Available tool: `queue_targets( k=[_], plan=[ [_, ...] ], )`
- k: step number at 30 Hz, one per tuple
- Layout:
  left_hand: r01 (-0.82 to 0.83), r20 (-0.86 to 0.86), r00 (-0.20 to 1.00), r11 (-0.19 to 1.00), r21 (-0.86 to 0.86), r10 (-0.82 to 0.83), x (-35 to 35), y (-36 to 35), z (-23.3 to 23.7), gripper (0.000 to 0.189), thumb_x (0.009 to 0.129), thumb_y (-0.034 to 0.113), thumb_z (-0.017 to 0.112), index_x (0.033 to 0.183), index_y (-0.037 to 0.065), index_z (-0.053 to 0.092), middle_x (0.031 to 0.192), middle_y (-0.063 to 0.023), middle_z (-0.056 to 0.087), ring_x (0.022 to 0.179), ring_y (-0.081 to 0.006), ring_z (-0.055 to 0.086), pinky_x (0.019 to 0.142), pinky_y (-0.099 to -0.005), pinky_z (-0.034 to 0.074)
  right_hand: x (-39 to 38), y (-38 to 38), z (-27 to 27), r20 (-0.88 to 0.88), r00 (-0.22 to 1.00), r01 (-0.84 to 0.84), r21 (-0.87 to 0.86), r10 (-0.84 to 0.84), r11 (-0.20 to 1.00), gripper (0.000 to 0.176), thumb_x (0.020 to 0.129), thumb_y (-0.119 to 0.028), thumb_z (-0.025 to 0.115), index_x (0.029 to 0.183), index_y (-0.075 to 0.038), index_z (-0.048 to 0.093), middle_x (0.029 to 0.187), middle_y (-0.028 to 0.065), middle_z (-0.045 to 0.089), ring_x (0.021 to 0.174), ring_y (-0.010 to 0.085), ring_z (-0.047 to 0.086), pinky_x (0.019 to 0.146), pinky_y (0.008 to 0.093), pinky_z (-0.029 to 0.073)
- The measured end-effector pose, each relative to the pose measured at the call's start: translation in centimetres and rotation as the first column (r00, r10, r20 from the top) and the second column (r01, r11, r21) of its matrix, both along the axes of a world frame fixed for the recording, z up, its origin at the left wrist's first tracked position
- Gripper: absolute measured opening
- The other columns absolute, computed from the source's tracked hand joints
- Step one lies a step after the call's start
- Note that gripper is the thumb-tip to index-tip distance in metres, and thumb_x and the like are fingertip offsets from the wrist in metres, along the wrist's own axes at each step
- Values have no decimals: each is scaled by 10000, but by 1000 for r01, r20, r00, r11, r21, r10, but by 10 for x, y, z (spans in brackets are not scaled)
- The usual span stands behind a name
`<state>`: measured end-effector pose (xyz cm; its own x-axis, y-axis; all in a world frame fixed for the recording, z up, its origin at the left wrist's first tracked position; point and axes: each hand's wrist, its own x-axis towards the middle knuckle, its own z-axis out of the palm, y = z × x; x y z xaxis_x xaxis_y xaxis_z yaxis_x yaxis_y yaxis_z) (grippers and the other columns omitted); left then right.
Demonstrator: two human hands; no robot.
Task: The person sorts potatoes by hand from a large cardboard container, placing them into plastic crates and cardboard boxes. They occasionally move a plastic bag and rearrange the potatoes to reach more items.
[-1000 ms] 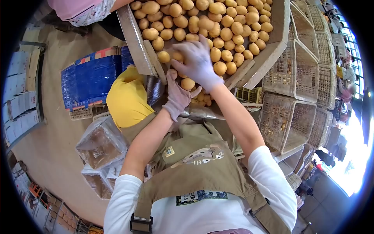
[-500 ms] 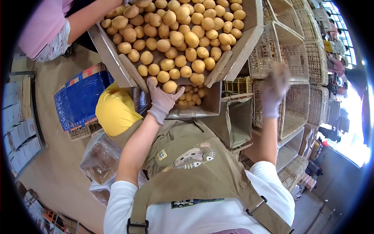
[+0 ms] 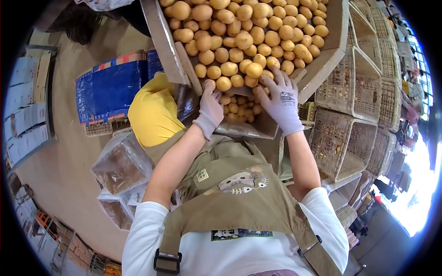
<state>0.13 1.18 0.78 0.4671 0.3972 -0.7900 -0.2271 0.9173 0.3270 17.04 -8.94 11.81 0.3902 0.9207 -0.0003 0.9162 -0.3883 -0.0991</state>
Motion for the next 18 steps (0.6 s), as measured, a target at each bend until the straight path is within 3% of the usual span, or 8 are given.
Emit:
queue_targets(
  k=[3, 5, 6, 7, 11, 14, 16, 18],
  plan=[
    [-95, 138, 985, 991, -93, 108, 3, 2, 25, 800, 908, 677, 548, 1498, 171, 357, 1489, -50, 420, 1396, -249, 368, 1177, -532, 255, 10, 3, 2, -40, 999, -18, -223, 10, 975, 422, 912, -409, 625, 1255, -167, 669, 1383, 138, 587, 1261, 315, 562, 1094, 580, 346],
    [-140, 112, 981, 977, -158, 159, 4, 2, 21, 760, 911, 694, 517, 1441, 162, 402, 1447, -40, 434, 1342, -246, 412, 1180, -537, 250, 31, 19, -3, -487, 839, 219, -111, -245, 969, 446, 910, -432, 623, 1293, -207, 660, 1415, 141, 563, 1251, 318, 566, 1091, 583, 343],
    [-130, 83, 986, 980, -151, 144, 5, 2, 18, 731, 914, 678, 523, 1416, 158, 417, 1422, -44, 451, 1322, -245, 428, 1174, -537, 257, 22, 25, -7, -105, 989, 123, 164, -107, 979, 457, 909, -444, 621, 1308, -224, 654, 1357, 145, 592, 1238, 316, 566, 1089, 566, 343],
    [-119, 55, 990, 982, -147, 128, 5, 2, 16, 703, 917, 662, 530, 1391, 153, 432, 1397, -48, 467, 1302, -244, 445, 1169, -537, 264, 11, 28, -4, 3, 1000, 15, 54, -16, 998, 486, 905, -446, 627, 1329, -209, 642, 1328, 163, 601, 1251, 335, 549, 1099, 556, 331],
    [-124, 29, 991, 983, -136, 129, 2, -2, -3, 531, 921, 489, 629, 1314, 156, 499, 1283, -28, 540, 1241, -208, 490, 1129, -489, 317, 30, 33, 16, -350, 932, 50, -133, -94, 990, 438, 896, -449, 634, 1247, -194, 688, 1396, 149, 574, 1307, 369, 511, 1141, 546, 296],
    [-17, 88, 996, 998, -68, 23, -3, -8, -16, 377, 911, 309, 687, 1244, 186, 560, 1228, 23, 577, 1230, -151, 491, 1085, -429, 352, 45, 22, 4, -180, 983, 18, -113, -39, 993, 382, 906, -426, 624, 1161, -159, 724, 1380, 167, 590, 1305, 341, 522, 1138, 534, 311],
    [-22, 81, 996, 1000, -10, 23, 0, -4, -14, 433, 906, 345, 696, 1282, 197, 542, 1280, 25, 564, 1265, -156, 475, 1105, -452, 342, 61, 24, -3, -364, 918, 106, -160, -158, 981, 421, 907, -452, 626, 1252, -220, 689, 1492, 172, 497, 1368, 396, 458, 1154, 584, 276],
    [40, 21, 999, 998, -57, -38, 1, 4, 13, 596, 919, 508, 642, 1405, 212, 465, 1416, 20, 500, 1349, -184, 431, 1149, -517, 301, 31, 24, -13, -100, 993, 37, -194, -58, 980, 479, 899, -479, 635, 1329, -269, 637, 1540, 168, 436, 1409, 435, 393, 1164, 612, 248]
  ],
)
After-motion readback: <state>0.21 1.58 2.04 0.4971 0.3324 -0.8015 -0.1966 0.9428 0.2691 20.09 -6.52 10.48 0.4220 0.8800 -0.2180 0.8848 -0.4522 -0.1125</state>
